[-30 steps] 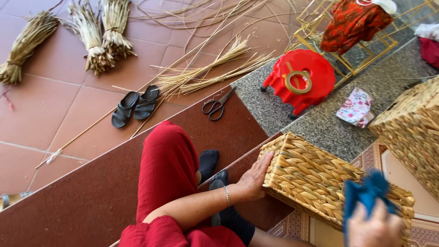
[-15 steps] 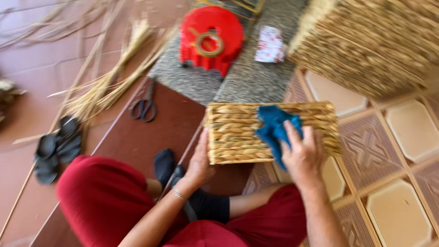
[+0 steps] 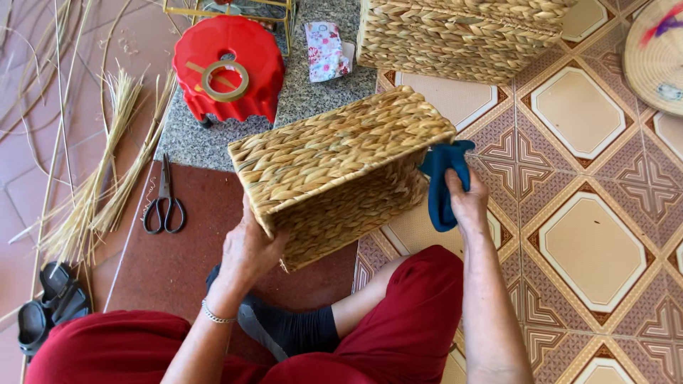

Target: The person wipes the interior and exterior surfaces of woven baskets using a blue cloth. They rotate the baskets to clean all sides and then place a cleaned basket onto a stack.

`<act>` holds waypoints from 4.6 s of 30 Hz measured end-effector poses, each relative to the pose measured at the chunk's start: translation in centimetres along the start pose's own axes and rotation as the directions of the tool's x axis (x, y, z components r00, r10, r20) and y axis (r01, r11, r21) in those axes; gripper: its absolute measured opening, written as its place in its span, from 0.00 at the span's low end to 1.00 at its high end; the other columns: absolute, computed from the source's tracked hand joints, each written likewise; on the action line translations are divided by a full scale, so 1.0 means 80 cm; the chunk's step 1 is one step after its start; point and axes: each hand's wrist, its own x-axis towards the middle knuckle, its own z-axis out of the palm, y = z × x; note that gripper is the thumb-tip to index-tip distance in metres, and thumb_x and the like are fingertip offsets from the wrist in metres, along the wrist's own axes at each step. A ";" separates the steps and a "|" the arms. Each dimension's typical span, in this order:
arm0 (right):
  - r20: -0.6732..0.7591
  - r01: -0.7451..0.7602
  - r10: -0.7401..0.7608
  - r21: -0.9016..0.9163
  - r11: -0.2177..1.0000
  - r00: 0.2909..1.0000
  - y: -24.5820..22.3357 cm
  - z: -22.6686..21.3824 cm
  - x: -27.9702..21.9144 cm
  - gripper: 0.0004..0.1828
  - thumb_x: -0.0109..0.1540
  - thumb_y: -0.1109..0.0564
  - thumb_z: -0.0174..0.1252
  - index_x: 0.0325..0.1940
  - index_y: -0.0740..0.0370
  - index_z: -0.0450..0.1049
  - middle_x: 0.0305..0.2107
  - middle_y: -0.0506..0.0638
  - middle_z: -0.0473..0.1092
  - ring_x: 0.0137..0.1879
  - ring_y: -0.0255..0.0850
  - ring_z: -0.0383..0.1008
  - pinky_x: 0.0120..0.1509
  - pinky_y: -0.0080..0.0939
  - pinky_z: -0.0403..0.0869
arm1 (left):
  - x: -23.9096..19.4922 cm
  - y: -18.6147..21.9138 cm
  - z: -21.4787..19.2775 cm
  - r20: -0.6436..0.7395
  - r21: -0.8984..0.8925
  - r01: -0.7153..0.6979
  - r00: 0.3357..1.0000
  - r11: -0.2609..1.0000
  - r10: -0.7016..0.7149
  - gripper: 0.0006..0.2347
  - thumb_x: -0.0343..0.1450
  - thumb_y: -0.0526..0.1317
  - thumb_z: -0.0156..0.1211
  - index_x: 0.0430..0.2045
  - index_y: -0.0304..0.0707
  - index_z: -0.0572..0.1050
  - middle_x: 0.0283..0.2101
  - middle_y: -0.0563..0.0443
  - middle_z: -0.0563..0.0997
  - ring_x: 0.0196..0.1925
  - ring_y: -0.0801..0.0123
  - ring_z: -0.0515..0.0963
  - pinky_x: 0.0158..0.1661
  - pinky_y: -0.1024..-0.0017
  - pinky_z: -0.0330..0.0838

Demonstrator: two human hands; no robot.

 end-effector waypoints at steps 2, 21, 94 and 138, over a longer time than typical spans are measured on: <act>-0.026 0.173 -0.183 -0.224 0.959 0.983 -0.019 0.000 -0.012 0.18 0.65 0.53 0.65 0.58 0.59 0.77 0.39 0.53 0.78 0.41 0.42 0.78 0.48 0.44 0.76 | 0.004 0.002 -0.008 0.008 0.032 0.062 0.998 0.998 -0.062 0.37 0.68 0.44 0.63 0.71 0.43 0.49 0.55 0.30 0.79 0.56 0.39 0.79 0.55 0.52 0.73; 0.700 0.738 -0.425 -0.219 0.638 0.575 -0.149 0.232 -0.219 0.31 0.47 0.63 0.65 0.56 0.66 0.74 0.41 0.62 0.73 0.38 0.50 0.75 0.38 0.46 0.79 | 0.058 -0.057 0.083 -0.511 -0.742 -0.484 0.856 0.463 0.077 0.34 0.81 0.43 0.54 0.78 0.42 0.39 0.80 0.46 0.50 0.81 0.61 0.51 0.77 0.62 0.46; 0.744 0.648 0.188 -0.656 0.387 0.641 -0.016 0.325 0.001 0.52 0.53 0.51 0.70 0.76 0.68 0.54 0.62 0.74 0.57 0.62 0.67 0.65 0.66 0.64 0.68 | 0.109 -0.100 0.088 -0.273 -0.748 -0.258 0.959 0.612 0.071 0.29 0.80 0.42 0.45 0.76 0.41 0.42 0.79 0.41 0.49 0.79 0.59 0.51 0.73 0.64 0.48; 0.812 0.586 0.142 -0.518 0.624 0.566 -0.009 0.170 0.054 0.29 0.56 0.66 0.59 0.58 0.44 0.79 0.57 0.59 0.69 0.68 0.57 0.63 0.73 0.56 0.61 | 0.227 -0.189 0.143 -0.197 -0.887 -0.097 0.964 0.452 -0.179 0.29 0.74 0.30 0.52 0.75 0.44 0.58 0.49 0.48 0.80 0.39 0.75 0.75 0.37 0.76 0.70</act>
